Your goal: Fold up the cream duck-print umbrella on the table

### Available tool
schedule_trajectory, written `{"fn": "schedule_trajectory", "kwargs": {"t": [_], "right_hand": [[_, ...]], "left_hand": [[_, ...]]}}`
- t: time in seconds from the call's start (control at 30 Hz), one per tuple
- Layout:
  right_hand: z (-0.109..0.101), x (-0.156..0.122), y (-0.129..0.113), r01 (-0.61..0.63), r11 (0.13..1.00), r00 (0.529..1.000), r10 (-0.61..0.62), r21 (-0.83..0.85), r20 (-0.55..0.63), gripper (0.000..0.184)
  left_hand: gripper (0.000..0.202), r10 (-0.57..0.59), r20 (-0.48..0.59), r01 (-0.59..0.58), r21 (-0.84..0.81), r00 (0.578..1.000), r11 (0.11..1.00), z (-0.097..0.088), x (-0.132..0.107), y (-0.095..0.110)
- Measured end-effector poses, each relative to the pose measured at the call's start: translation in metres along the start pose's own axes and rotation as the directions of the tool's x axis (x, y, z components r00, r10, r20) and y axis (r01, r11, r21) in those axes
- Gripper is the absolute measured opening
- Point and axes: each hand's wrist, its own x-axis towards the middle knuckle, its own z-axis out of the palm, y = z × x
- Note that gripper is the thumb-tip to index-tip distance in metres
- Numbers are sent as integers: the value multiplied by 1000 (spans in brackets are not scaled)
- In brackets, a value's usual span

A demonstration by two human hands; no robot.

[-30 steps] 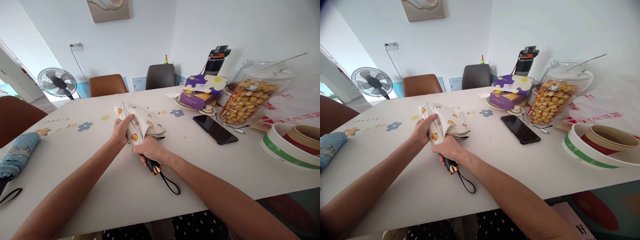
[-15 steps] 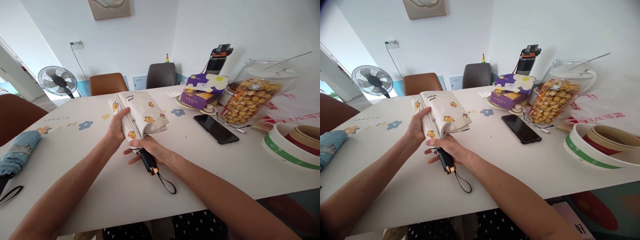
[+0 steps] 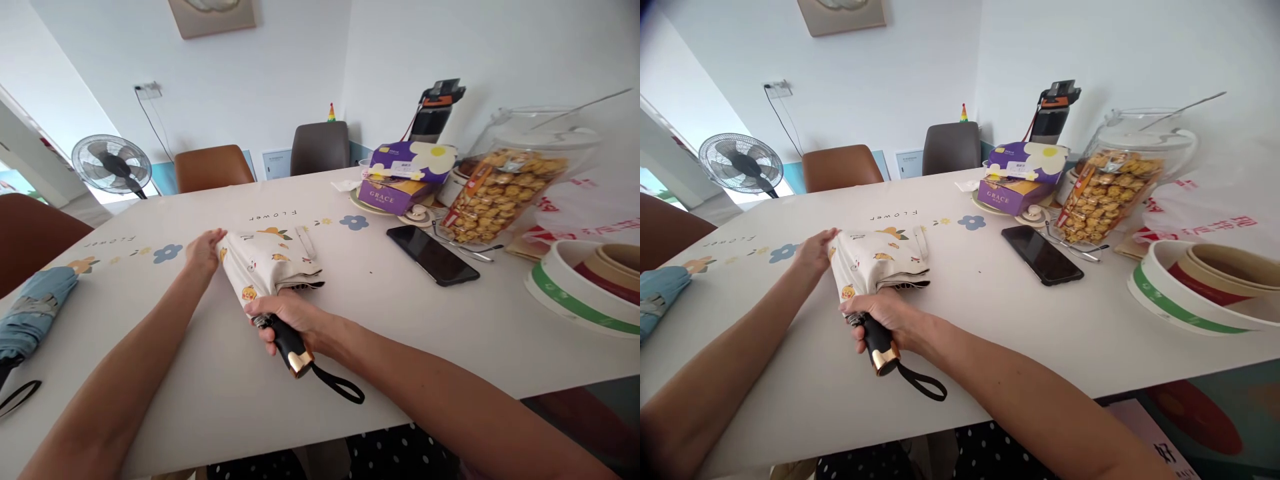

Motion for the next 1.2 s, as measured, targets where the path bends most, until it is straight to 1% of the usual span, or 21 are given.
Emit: {"fn": "schedule_trajectory", "kwargs": {"t": [0.03, 0.07, 0.1, 0.17, 0.2, 0.23, 0.3, 0.33, 0.37, 0.4, 0.47, 0.53, 0.63, 0.7, 0.77, 0.83, 0.9, 1.0, 1.03, 1.1, 1.2], "right_hand": [[-1, 1, 1, -34, 999, 999, 33, -36, -36, 16], [-1, 2, 2, -68, 995, 995, 63, -68, -72, 16], [-1, 3, 2, -95, 991, 991, 86, -89, -101, 17], [-1, 5, 2, -113, 988, 986, 98, -107, -136, 17], [-2, 6, 2, -99, 989, 985, 82, -106, -150, 17], [-2, 7, 1, -76, 992, 985, 58, -101, -165, 17], [-3, 7, 0, -15, 996, 981, -2, -84, -194, 19], [-3, 7, 0, 21, 997, 979, -35, -72, -203, 20], [-3, 8, -1, 53, 997, 976, -64, -58, -207, 20], [-3, 8, -1, 79, 996, 975, -86, -42, -206, 20], [-3, 8, -2, 100, 995, 974, -104, -28, -200, 19], [-2, 8, -3, 87, 996, 975, -93, -36, -202, 17], [-3, 8, -4, 65, 996, 974, -76, -61, -215, 17], [-4, 7, -4, 55, 997, 976, -66, -59, -209, 18], [-6, 7, -5, 45, 998, 979, -55, -52, -197, 18], [-7, 6, -5, 37, 998, 981, -45, -46, -189, 19], [-7, 6, -5, 32, 999, 982, -38, -39, -183, 19], [-7, 6, -6, 20, 1000, 982, -24, -24, -186, 19], [-7, 6, -6, 18, 1000, 981, -21, -18, -191, 19], [-6, 6, -6, 15, 1000, 980, -15, -5, -200, 19], [-6, 7, -6, 11, 1000, 979, -9, 9, -206, 20]], "left_hand": [[21, 21, -47, -24, -65, 999, 998, -7, 6, 0], [23, 43, -66, -48, -72, 997, 996, -12, 10, 1], [22, 47, -36, -48, -39, 998, 998, -14, 10, 3], [17, 80, 71, -84, 64, 994, 994, -10, -2, 10], [17, 114, 146, -133, 125, 983, 983, -4, -13, 14], [18, 176, 212, -217, 192, 961, 957, 4, -27, 19], [19, 312, 355, -428, 322, 881, 844, 23, -57, 28], [19, 370, 434, -537, 369, 821, 758, 32, -72, 32], [20, 404, 512, -630, 412, 758, 659, 40, -86, 34], [22, 407, 570, -682, 437, 714, 586, 47, -98, 36], [26, 336, 694, -741, 430, 637, 515, 59, -114, 36], [30, 237, 797, -783, 405, 555, 472, 72, -120, 35], [33, 46, 905, -839, 370, 422, 400, 97, -116, 32], [31, -82, 929, -846, 362, 360, 392, 114, -111, 31], [29, -174, 927, -830, 375, 333, 413, 127, -107, 31], [29, -239, 914, -820, 402, 329, 407, 135, -106, 32], [30, -281, 902, -833, 417, 328, 364, 138, -105, 32], [22, -314, 901, -860, 396, 298, 320, 137, -105, 36], [19, -310, 905, -865, 388, 292, 318, 136, -105, 38], [17, -249, 919, -871, 377, 307, 315, 132, -104, 43], [21, -22, 933, -884, 349, 360, 311, 121, -103, 53]]}}
